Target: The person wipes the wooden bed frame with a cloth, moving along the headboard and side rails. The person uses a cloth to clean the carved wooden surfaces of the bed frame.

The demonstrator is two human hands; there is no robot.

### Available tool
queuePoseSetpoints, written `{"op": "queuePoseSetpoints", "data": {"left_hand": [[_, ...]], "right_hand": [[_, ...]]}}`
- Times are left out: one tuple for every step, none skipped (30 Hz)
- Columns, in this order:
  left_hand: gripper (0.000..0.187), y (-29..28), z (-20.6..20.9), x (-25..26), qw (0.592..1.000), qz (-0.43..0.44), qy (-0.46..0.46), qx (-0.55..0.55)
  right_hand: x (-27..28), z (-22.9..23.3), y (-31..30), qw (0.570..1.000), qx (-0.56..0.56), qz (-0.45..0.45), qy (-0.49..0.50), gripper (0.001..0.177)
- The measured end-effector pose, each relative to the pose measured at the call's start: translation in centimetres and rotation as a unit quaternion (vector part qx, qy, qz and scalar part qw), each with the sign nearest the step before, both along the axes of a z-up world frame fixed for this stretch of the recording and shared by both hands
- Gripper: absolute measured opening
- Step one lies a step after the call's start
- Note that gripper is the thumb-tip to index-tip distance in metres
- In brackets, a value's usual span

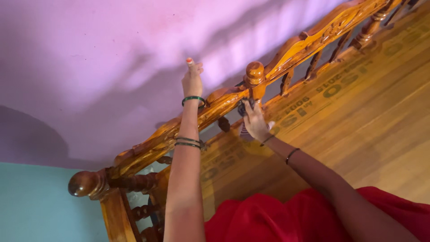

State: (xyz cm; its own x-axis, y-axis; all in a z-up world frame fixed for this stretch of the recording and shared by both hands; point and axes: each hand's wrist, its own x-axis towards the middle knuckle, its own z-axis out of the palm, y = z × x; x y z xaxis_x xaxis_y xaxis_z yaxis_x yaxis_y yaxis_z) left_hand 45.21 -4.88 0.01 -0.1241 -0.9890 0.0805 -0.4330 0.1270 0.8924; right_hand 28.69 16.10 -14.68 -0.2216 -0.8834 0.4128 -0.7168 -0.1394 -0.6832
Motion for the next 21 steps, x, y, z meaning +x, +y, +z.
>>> {"op": "queuePoseSetpoints", "data": {"left_hand": [[0.101, 0.2, 0.1, -0.5, 1.0, 0.0, -0.001, 0.002], [0.101, 0.5, 0.2, -1.0, 1.0, 0.001, -0.002, 0.005], [0.101, 0.8, 0.3, -1.5, 1.0, -0.005, -0.001, 0.005], [0.101, 1.0, 0.5, -2.1, 1.0, -0.01, 0.001, 0.004], [0.102, 0.7, 1.0, -2.7, 1.0, -0.017, 0.004, -0.001], [0.102, 0.7, 1.3, -3.1, 0.999, -0.03, 0.007, -0.011], [0.102, 0.7, 1.4, -3.5, 0.999, -0.042, 0.01, -0.02], [0.103, 0.7, 1.4, -3.9, 0.998, -0.053, 0.014, -0.03], [0.102, 0.6, 1.3, -4.2, 0.997, -0.057, 0.014, -0.041], [0.102, 0.4, 1.4, -3.9, 0.997, -0.061, 0.015, -0.052], [0.102, 0.1, 1.7, -3.9, 0.996, -0.064, 0.019, -0.064], [0.102, 0.3, 1.7, -4.0, 0.996, -0.066, 0.026, -0.053], [0.101, 0.4, 1.9, -3.8, 0.996, -0.065, 0.034, -0.044], [0.101, 0.5, 2.1, -3.8, 0.997, -0.063, 0.042, -0.034], [0.101, 0.6, 2.1, -4.0, 0.996, -0.064, 0.046, -0.031], [0.101, 0.7, 2.1, -4.3, 0.996, -0.065, 0.05, -0.028], [0.101, 0.8, 2.0, -4.9, 0.996, -0.067, 0.053, -0.025], [0.101, 1.0, 1.7, -5.7, 0.996, -0.072, 0.045, -0.017], [0.102, 1.1, 1.6, -6.3, 0.996, -0.075, 0.036, -0.011], [0.102, 1.2, 1.6, -7.0, 0.997, -0.079, 0.028, -0.005], [0.101, 1.3, 1.6, -7.7, 0.996, -0.09, 0.017, -0.014]], "right_hand": [[0.5, 0.3, -0.7, 0.994, 0.029, -0.02, -0.102, 0.05], [0.5, 0.5, -1.1, 0.977, 0.057, -0.039, -0.203, 0.045], [0.2, 0.6, -1.4, 0.979, 0.077, 0.031, -0.187, 0.044], [-0.2, 0.8, -1.5, 0.975, 0.097, 0.1, -0.171, 0.043], [-0.6, 1.2, -2.0, 0.968, 0.111, 0.167, -0.153, 0.042], [-0.5, 1.7, -1.8, 0.959, 0.055, 0.16, -0.225, 0.039], [-0.1, 2.3, -1.1, 0.943, -0.002, 0.152, -0.296, 0.037], [0.1, 3.3, -0.8, 0.918, -0.059, 0.144, -0.364, 0.035], [-0.1, 4.5, -0.2, 0.932, -0.105, 0.086, -0.336, 0.037], [-0.5, 6.0, 0.2, 0.94, -0.15, 0.028, -0.305, 0.04], [-1.3, 7.7, 0.5, 0.943, -0.195, -0.029, -0.268, 0.043], [-2.4, 9.5, 0.8, 0.949, -0.231, -0.073, -0.202, 0.043], [-3.4, 11.2, 0.5, 0.948, -0.266, -0.113, -0.134, 0.044], [-4.3, 12.6, -0.1, 0.949, -0.261, -0.127, -0.123, 0.047], [-4.9, 13.6, -0.7, 0.95, -0.255, -0.142, -0.112, 0.05], [-5.4, 14.0, -1.3, 0.95, -0.249, -0.157, -0.102, 0.055], [-5.4, 13.9, -1.9, 0.97, -0.17, -0.146, -0.089, 0.056], [-5.2, 13.4, -2.6, 0.984, -0.09, -0.135, -0.075, 0.058], [-5.4, 12.8, -3.3, 0.991, -0.01, -0.119, -0.063, 0.061], [-5.6, 11.7, -2.8, 0.991, -0.045, -0.107, -0.06, 0.064], [-5.6, 10.3, -1.8, 0.991, -0.081, -0.092, -0.056, 0.067]]}}
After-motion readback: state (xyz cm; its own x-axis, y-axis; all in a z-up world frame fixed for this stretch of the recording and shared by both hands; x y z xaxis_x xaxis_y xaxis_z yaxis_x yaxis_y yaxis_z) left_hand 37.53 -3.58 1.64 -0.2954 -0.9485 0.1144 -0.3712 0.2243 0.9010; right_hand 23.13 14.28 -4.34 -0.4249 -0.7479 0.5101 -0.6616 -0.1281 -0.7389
